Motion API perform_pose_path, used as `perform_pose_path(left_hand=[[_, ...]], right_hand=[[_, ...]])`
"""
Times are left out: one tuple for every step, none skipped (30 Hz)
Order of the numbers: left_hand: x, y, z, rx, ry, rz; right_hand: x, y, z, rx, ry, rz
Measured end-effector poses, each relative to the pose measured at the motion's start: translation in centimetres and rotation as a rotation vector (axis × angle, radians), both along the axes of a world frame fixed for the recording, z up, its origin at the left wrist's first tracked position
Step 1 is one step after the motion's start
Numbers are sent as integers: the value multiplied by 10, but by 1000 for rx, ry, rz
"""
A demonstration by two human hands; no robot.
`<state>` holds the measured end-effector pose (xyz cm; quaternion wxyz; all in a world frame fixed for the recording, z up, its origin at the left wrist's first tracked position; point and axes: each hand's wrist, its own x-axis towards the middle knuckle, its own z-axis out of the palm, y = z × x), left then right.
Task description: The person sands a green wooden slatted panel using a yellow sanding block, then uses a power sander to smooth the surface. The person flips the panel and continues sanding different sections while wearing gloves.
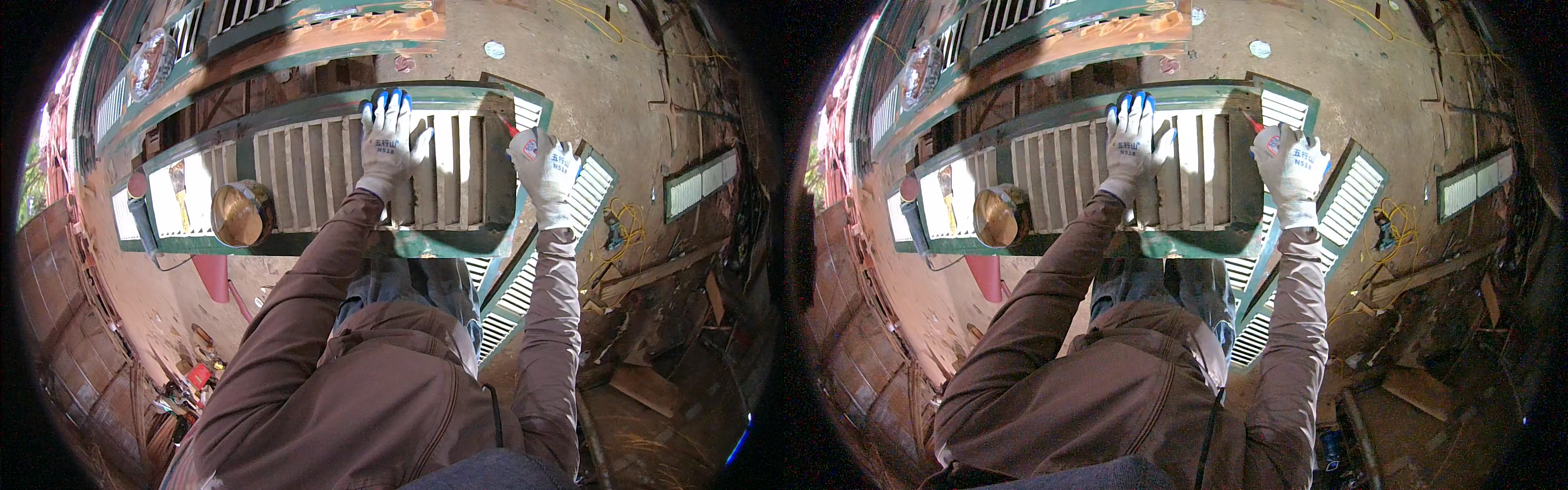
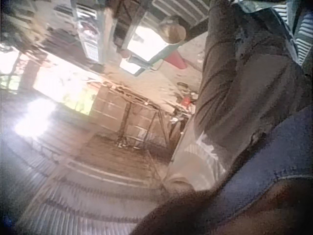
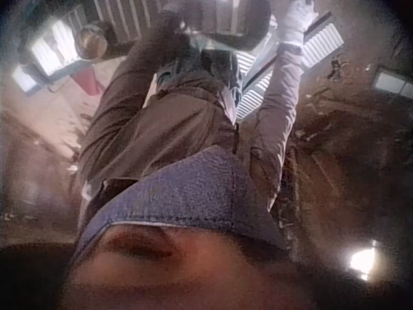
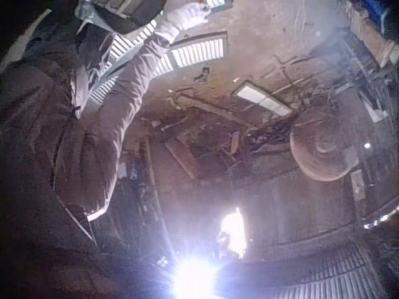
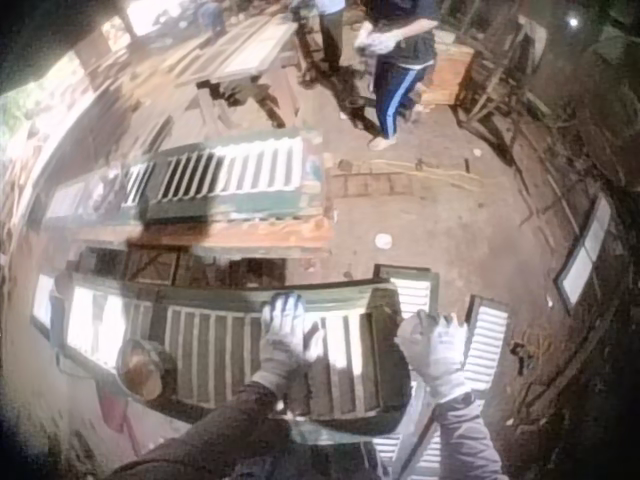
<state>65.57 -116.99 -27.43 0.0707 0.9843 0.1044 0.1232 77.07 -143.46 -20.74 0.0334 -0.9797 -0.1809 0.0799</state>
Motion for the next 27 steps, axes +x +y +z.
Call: perform_pose_path(left_hand=[[1,0,-1,-11,-6,0],[1,1,-1,-22,-12,-1],[1,1,-2,-16,-5,2],[1,1,-2,-9,2,4],[1,1,-2,-2,9,5],[1,1,-2,-6,11,6],[1,0,-1,-10,14,7],[1,0,0,-14,16,7],[1,1,-1,-14,18,9],[1,1,-2,-13,19,10],[0,2,-2,-13,21,12],[0,2,-1,-12,25,11],[0,1,0,-11,29,10],[0,0,1,-9,33,9],[1,0,0,-18,29,4],[2,0,0,-28,24,0],[3,-1,-1,-37,19,-5],[2,0,-1,-39,18,-4],[1,0,-1,-42,16,-3],[1,0,-1,-44,14,-2],[1,0,0,-46,9,1],[1,0,1,-48,9,2],[1,0,2,-51,10,4],[2,1,5,-55,7,7],[1,2,6,-77,7,18],[1,2,6,-91,8,23],[0,3,4,-98,10,29]], right_hand=[[0,-1,-2,-4,-19,12],[1,-1,-2,-9,-38,24],[2,1,-2,-6,-51,34],[2,3,-1,-3,-64,44],[3,4,0,0,-77,53],[5,5,-1,-6,-71,37],[7,6,-2,-13,-63,21],[8,7,-3,-19,-56,4],[7,7,-2,-3,-58,5],[6,7,0,12,-59,5],[5,7,1,28,-60,6],[4,7,5,21,-51,23],[2,10,9,14,-41,39],[2,11,11,7,-31,56],[2,11,11,9,-24,38],[4,11,9,12,-18,20],[5,10,8,14,-11,1],[5,10,7,7,-15,-15],[6,9,6,-1,-19,-30],[6,8,6,-9,-23,-46],[8,6,8,-23,33,-57],[7,4,5,-18,6,-29],[6,0,-2,-12,-21,1],[4,-6,-8,-8,-50,31],[6,-10,-15,14,-67,63],[8,-15,-20,30,-70,57],[8,-13,-15,33,-116,46]])
